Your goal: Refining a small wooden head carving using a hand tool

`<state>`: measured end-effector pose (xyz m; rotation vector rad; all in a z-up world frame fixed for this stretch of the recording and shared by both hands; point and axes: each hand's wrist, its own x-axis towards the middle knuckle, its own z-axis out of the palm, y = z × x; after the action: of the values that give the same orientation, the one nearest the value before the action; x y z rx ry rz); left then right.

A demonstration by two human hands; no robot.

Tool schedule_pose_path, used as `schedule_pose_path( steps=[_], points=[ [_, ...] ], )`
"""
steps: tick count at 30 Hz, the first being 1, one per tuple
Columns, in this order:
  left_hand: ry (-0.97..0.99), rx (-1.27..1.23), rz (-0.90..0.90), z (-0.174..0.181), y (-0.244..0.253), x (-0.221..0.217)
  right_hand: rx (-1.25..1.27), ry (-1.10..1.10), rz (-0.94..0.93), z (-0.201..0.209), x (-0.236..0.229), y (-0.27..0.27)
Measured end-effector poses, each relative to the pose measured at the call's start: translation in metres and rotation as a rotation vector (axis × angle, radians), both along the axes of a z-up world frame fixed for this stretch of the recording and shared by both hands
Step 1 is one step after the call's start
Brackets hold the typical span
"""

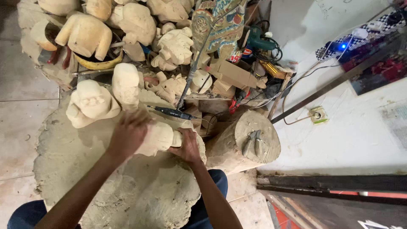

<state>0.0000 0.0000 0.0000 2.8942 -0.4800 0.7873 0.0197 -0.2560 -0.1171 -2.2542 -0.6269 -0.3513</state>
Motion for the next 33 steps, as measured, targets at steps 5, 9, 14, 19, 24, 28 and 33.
schedule_pose_path(
  steps=[5,9,14,19,24,28,33],
  points=[
    [0.171,-0.112,-0.18,0.0,-0.014,0.0,0.028,0.025,0.038,-0.017,0.0,0.002],
    [0.086,0.005,0.017,0.013,-0.004,0.006,0.01,-0.05,0.039,-0.004,-0.001,0.01],
    [0.066,-0.049,-0.04,0.027,-0.013,-0.001,0.05,-0.064,0.004,-0.009,0.003,0.015],
    [0.106,-0.043,0.032,-0.002,0.002,0.018,0.032,-0.069,-0.019,-0.021,0.015,0.014],
    [0.176,-0.028,-0.171,0.019,-0.008,0.019,0.068,0.118,-0.016,-0.025,0.015,0.014],
    [0.056,-0.015,-0.115,-0.015,-0.003,0.014,0.053,0.127,-0.034,-0.01,0.008,0.017],
    [0.136,-0.078,0.02,0.007,-0.016,0.003,0.013,0.011,-0.054,-0.043,0.013,0.011]
  ],
)
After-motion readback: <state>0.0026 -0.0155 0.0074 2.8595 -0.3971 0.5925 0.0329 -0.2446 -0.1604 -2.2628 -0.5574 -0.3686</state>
